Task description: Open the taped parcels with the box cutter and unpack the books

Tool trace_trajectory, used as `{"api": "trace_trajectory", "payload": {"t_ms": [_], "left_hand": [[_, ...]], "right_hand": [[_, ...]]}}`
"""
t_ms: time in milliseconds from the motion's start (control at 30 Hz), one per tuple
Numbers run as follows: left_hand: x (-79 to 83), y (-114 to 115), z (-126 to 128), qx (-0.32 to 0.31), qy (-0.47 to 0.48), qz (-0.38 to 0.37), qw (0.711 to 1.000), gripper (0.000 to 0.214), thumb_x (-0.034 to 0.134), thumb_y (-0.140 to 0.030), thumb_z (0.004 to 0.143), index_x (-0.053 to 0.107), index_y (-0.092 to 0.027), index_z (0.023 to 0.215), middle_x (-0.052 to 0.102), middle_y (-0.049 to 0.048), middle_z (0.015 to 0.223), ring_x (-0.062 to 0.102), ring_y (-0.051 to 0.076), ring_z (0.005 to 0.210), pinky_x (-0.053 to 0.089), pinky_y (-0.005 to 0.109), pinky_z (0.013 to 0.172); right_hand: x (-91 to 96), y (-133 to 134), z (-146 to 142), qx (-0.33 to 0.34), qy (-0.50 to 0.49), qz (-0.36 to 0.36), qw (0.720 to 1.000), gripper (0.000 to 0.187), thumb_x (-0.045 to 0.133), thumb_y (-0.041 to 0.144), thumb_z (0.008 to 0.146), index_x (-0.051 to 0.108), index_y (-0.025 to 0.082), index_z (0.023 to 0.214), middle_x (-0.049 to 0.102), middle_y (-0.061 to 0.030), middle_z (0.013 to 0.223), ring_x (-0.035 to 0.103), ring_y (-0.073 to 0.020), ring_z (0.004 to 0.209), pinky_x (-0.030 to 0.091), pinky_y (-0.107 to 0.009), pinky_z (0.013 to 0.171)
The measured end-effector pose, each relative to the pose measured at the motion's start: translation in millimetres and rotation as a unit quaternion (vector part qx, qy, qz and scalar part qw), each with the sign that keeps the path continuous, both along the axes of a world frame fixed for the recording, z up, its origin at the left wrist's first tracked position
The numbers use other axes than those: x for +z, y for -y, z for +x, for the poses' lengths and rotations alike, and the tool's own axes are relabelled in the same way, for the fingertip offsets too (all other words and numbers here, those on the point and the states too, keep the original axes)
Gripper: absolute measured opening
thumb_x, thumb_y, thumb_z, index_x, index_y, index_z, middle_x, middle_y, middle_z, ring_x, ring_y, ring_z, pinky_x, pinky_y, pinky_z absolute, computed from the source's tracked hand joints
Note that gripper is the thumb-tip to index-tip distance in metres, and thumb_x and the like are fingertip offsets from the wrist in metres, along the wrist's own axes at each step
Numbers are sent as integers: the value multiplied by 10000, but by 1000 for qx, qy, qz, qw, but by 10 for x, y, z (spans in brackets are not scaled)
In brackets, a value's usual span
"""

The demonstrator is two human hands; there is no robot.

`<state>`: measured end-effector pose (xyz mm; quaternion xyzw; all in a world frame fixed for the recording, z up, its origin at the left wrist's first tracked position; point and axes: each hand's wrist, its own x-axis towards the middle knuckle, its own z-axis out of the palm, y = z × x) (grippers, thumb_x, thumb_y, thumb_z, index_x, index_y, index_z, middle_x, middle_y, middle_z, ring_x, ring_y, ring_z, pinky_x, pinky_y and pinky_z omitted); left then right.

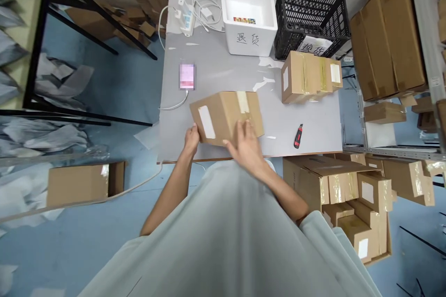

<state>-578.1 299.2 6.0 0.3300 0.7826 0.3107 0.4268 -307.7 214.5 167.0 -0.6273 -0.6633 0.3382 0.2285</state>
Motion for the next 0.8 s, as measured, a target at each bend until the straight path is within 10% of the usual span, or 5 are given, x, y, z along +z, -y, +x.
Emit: {"api": "trace_trajectory", "payload": {"t_ms": [300, 633, 800], "left_hand": [[162, 56, 546, -88, 221, 124, 963, 452, 767, -273, 901, 575, -255, 1310, 830, 125, 1265, 798, 286, 1278, 590, 487, 1245], [398, 198, 467, -85, 51, 23, 995, 242, 613, -203, 764, 612, -277, 994, 800, 99, 1058, 775, 382, 1305, 536, 625, 1299], [738, -240, 591, 66, -108, 190, 974, 344, 539, -278, 881, 634, -224, 1207, 799, 177, 1378, 763, 347, 1387, 587, 562, 1265]], "right_hand": [[-740, -360, 1294, -154, -168, 8, 974, 1059, 833, 703, 906, 515, 202, 1783, 615, -174, 1771, 533, -352, 1692, 355, -547, 1453], [-1460, 100, 1372, -210, -257, -98, 938, 785, 767, 492, 852, 730, 176, 1570, 783, -178, 1549, 717, -334, 1463, 596, -549, 1234], [-1466, -186, 2124, -225, -270, -81, 933, 886, 857, 549, 835, 688, 197, 1630, 640, -232, 1730, 662, -363, 1566, 514, -613, 1312]]}}
